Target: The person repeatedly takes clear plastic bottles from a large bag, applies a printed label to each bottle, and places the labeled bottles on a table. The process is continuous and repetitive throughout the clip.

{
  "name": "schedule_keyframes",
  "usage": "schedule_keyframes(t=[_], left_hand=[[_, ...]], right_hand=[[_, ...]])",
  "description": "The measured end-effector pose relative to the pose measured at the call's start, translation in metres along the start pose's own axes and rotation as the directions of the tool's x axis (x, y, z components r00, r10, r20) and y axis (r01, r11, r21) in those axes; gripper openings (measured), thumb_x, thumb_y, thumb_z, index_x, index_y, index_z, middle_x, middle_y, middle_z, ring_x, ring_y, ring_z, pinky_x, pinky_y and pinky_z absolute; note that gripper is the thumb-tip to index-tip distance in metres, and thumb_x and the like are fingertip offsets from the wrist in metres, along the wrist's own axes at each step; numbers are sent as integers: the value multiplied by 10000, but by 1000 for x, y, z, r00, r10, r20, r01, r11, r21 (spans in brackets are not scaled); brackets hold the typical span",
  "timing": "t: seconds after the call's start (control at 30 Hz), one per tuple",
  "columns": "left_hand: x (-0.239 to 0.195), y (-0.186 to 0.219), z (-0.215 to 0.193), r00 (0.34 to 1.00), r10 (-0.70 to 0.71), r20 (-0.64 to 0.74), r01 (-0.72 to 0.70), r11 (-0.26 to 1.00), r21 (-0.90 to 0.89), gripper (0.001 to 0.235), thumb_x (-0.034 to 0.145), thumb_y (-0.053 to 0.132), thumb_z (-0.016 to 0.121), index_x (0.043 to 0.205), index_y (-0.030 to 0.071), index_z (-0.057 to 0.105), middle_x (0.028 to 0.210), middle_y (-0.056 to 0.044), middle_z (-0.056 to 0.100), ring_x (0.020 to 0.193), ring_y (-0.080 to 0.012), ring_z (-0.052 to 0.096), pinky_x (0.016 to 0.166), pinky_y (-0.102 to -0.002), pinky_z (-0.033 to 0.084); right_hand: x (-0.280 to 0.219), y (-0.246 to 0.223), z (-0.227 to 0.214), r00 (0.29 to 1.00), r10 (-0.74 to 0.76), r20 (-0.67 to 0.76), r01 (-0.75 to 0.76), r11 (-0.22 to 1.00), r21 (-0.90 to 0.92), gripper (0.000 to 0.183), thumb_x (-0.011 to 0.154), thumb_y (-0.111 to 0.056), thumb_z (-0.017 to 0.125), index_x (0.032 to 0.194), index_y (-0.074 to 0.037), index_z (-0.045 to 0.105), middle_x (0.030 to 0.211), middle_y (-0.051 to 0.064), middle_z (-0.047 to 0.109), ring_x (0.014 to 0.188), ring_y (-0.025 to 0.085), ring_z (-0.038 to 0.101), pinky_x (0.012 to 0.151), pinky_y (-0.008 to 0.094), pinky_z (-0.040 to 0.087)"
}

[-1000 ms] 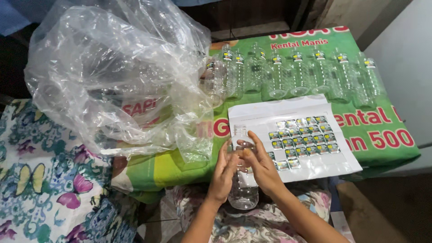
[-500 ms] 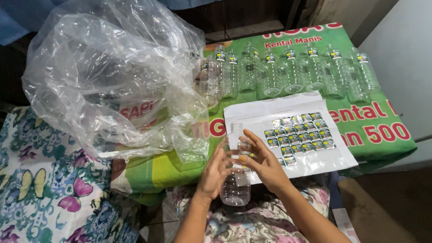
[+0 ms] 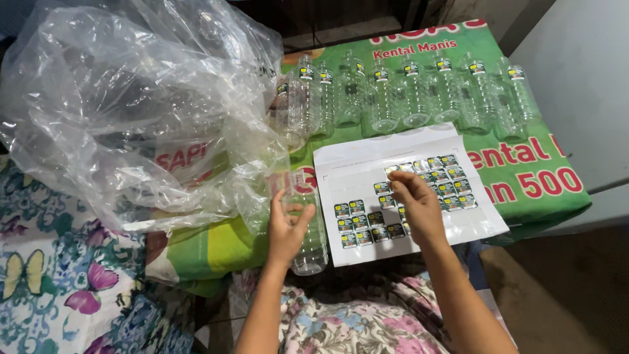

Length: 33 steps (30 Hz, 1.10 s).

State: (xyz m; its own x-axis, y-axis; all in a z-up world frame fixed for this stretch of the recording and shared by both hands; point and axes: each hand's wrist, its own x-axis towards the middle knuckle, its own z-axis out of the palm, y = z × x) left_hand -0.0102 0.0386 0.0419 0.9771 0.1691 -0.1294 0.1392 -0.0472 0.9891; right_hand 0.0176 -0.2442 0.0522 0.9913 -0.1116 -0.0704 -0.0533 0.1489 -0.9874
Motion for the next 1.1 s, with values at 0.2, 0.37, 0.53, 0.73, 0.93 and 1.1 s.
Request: schedule_keyframes(t=[0.2, 0.37, 0.53, 0.73, 0.93, 1.1], left_hand=[[26, -20, 9, 983, -149, 103, 156, 986, -60, 784, 880, 364, 747, 1499, 78, 360, 1016, -78, 673, 751, -117, 642, 591, -246, 537], [32, -31, 8, 980, -160, 115, 179, 968, -179, 729, 892, 348, 741, 1469, 52, 407, 984, -88, 651, 667, -128, 634, 543, -244, 513], [35, -37, 5, 976, -172, 132, 196, 960, -202, 721, 891, 337, 742, 1463, 55, 404, 994, -95, 665, 667, -127, 642, 541, -237, 517], [36, -33, -1, 970, -166, 178, 207, 947, -244, 677, 899, 297, 727, 1454, 51, 427, 1025, -109, 648, 679, -156, 653, 555, -262, 533], [39, -19, 2, 927, -153, 344, 270, 905, -327, 627, 941, 342, 631, 1452, 66, 394, 1268, -177, 644, 769, -215, 725, 652, -314, 592], [43, -15, 6, 913, -184, 363, 291, 918, -269, 683, 926, 404, 635, 1456, 49, 393, 1318, -201, 617, 793, -250, 719, 671, -362, 613]], right_hand=[[8, 23, -10, 1000, -13, -4, 11, 929, -371, 212, 957, -120, 685, 1148, -45, 736, 1042, 48, 755, 960, 127, 692, 867, 286, 556], [3, 32, -6, 1000, 10, 5, -7, 893, -449, 209, 947, -131, 697, 1128, -38, 745, 1008, 56, 759, 895, 134, 702, 799, 276, 566], [8, 32, -15, 998, -42, -55, 16, 912, -410, 200, 954, -116, 692, 1129, -29, 737, 1007, 44, 760, 904, 107, 706, 812, 261, 564], [9, 24, -34, 990, -58, -125, -5, 892, -452, 178, 955, -99, 700, 1115, -32, 741, 977, 42, 754, 871, 97, 681, 794, 257, 554], [4, 27, -31, 995, -18, -102, -37, 859, -511, 157, 942, -88, 714, 1087, -59, 767, 937, 37, 746, 821, 108, 662, 738, 259, 556], [-3, 39, -8, 988, -120, 94, 152, 832, -534, 146, 910, -48, 718, 1050, -48, 759, 1010, 70, 744, 870, 125, 705, 773, 278, 599]])
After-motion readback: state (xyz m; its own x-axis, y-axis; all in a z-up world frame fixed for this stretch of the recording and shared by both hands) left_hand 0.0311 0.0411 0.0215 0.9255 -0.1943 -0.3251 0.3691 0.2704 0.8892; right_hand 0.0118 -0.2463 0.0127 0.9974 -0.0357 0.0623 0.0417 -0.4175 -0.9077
